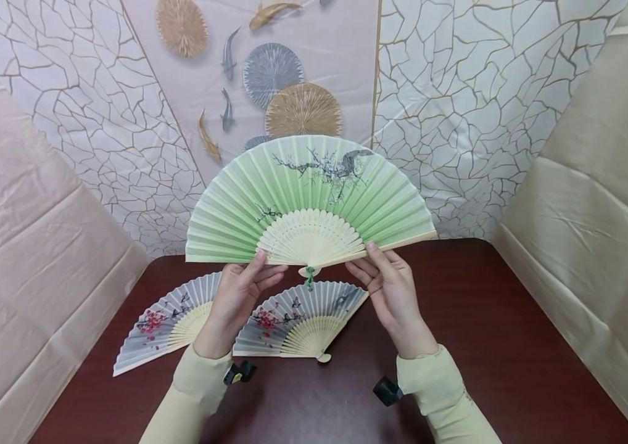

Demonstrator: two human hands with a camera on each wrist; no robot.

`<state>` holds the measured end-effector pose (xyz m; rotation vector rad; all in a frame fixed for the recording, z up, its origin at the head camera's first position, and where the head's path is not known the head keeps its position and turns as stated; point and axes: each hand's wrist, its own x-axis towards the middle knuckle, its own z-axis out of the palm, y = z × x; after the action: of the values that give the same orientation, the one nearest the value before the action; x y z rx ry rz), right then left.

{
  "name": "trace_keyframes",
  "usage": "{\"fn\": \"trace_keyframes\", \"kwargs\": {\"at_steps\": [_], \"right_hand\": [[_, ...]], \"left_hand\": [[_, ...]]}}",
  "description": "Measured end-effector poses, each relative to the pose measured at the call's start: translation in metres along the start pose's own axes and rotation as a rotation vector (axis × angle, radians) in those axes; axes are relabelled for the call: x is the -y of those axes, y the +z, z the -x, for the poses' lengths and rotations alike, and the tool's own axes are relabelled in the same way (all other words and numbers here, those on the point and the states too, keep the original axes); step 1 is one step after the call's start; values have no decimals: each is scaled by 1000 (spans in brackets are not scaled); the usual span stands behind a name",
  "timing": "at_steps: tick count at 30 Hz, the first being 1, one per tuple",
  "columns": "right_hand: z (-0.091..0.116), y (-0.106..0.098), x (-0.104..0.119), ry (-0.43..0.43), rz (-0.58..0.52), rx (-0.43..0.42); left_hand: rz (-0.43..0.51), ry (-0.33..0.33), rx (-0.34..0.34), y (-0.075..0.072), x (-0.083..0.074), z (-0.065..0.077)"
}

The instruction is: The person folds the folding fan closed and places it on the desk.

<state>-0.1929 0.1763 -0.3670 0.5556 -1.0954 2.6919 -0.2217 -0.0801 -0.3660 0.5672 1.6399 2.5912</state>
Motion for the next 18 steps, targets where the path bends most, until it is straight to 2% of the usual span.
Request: {"fn": "trace_keyframes", "kwargs": {"at_steps": [12, 18], "right_hand": [[2, 8, -12, 7, 23, 4], [6, 11, -16, 33, 24, 51]], "left_hand": [[9, -11, 1, 5, -1, 0], [1, -8, 27, 6, 1, 0]]}}
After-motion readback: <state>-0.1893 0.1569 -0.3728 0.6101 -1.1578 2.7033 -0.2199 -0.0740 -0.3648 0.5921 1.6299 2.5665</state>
